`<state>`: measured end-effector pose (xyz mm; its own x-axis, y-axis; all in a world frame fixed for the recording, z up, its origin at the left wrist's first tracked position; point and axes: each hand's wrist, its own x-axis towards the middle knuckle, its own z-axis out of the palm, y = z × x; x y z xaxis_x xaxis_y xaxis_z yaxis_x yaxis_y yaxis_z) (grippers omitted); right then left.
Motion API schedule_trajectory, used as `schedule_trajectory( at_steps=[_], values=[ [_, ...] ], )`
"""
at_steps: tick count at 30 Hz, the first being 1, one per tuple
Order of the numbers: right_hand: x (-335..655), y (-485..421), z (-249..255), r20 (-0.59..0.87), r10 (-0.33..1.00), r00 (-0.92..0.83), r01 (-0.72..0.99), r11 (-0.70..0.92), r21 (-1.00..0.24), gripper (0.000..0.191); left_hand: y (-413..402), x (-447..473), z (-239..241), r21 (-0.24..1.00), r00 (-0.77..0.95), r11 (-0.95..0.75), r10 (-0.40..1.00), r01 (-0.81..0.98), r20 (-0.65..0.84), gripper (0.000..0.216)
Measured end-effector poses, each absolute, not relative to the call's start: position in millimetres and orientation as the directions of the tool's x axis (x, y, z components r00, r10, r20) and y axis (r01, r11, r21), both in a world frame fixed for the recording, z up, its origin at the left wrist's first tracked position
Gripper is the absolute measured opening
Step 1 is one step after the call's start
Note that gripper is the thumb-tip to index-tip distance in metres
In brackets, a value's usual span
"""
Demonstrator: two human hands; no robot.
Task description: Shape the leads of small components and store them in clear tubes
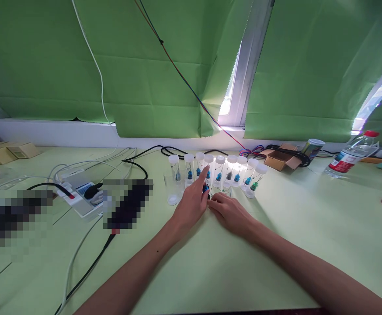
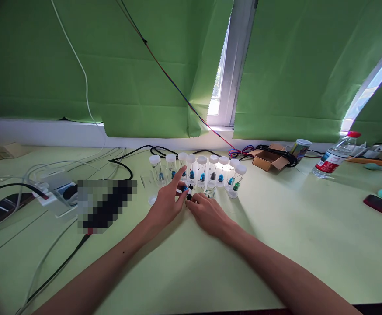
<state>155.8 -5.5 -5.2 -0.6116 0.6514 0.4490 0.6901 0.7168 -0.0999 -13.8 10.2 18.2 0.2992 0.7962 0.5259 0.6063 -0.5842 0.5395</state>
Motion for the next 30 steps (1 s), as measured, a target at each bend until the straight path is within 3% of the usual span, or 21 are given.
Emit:
schedule_trajectory(
  at_steps=[30],
  values=[
    [151.0, -2.6, -10.6, 0.385, 0.747, -0.542, 0.708, 0.652, -0.269, 0.016, 6.9, -12.3, 23.3, 0.598, 0.289, -0.536, 0.838, 0.597, 0.463, 0.073]
  ],
)
